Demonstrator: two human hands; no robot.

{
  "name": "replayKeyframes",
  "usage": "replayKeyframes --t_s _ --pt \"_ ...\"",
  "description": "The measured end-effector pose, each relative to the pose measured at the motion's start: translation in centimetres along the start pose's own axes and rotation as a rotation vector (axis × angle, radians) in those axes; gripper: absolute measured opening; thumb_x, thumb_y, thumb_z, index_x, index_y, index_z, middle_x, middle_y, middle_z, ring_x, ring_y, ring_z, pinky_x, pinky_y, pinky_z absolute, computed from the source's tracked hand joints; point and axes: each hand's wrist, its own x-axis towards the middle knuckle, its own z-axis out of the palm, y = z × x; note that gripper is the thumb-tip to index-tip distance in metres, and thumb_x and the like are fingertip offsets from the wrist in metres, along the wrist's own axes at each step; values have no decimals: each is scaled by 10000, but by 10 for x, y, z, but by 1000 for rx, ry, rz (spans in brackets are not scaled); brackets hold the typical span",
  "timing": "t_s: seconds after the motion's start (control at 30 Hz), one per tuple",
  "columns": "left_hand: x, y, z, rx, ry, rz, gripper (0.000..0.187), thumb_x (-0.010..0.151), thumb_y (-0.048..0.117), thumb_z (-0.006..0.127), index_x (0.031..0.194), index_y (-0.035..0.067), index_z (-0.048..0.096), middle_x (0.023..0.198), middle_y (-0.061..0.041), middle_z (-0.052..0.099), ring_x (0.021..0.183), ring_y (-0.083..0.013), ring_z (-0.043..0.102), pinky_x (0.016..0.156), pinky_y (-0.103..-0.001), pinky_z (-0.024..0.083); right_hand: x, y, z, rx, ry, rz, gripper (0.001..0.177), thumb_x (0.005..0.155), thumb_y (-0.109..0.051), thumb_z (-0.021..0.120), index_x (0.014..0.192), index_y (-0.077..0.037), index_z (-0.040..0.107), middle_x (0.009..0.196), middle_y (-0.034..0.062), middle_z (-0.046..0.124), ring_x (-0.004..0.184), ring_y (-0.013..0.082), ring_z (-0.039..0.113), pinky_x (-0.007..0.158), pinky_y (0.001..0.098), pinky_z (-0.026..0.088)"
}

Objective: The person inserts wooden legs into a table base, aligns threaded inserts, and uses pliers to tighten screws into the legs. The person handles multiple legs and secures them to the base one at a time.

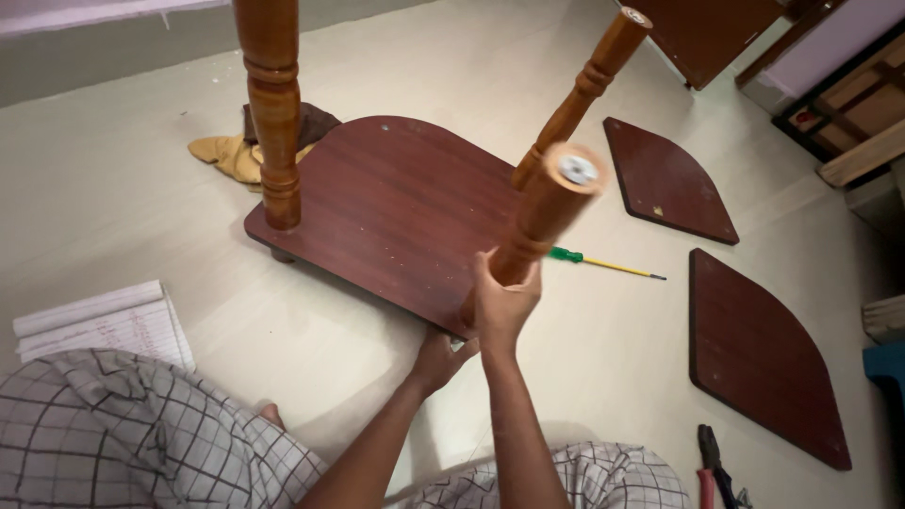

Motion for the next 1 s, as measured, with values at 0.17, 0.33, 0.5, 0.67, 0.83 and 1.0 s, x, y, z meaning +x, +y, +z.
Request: replayKeyframes --t_s 0.17,0.33,0.5,0.67,0.83,1.0 --pt "-2 11 -1 -50 -42 -8 469 876 281 720 1228 -10 613 1169 -126 680 1074 -222 662 940 -389 538 9 9 -3 70 -244 22 266 812 -93 760 1026 -54 608 901 43 666 821 157 663 768 323 560" --pt "0 9 -4 61 -23 -62 603 858 400 767 1290 16 594 1241 -109 678 1173 -201 659 991 -367 527 25 19 -31 188 -282 29 337 782 -47 745 1071 -86 577 927 28 670 852 153 680 800 326 584" --pt "0 -3 1 -5 2 -89 626 834 411 780 1278 7 603 1263 -119 663 1209 -213 644 1010 -373 517 32 23 -49 304 -340 -19 323 836 4 702 1092 -70 521 906 58 656 871 165 670 828 332 567" --pt "3 -9 1 -67 -29 -124 607 848 405 766 1286 22 595 1278 -112 662 1228 -191 627 1044 -368 489 39 28 -45 331 -374 9 346 837 23 698 1110 -69 507 896 70 641 865 172 654 823 340 559" --pt "1 -11 2 -2 5 -179 607 807 420 768 1248 25 641 1208 -119 683 1111 -214 632 976 -380 502 44 34 -58 475 -518 10 361 816 18 704 1103 -73 504 915 85 619 875 210 667 844 375 580" --pt "0 -16 4 40 18 -153 628 799 470 743 1257 56 623 1191 -99 684 1102 -203 643 970 -380 504 50 38 -59 479 -591 63 385 800 25 702 1118 -74 507 924 85 618 885 211 661 853 365 571"
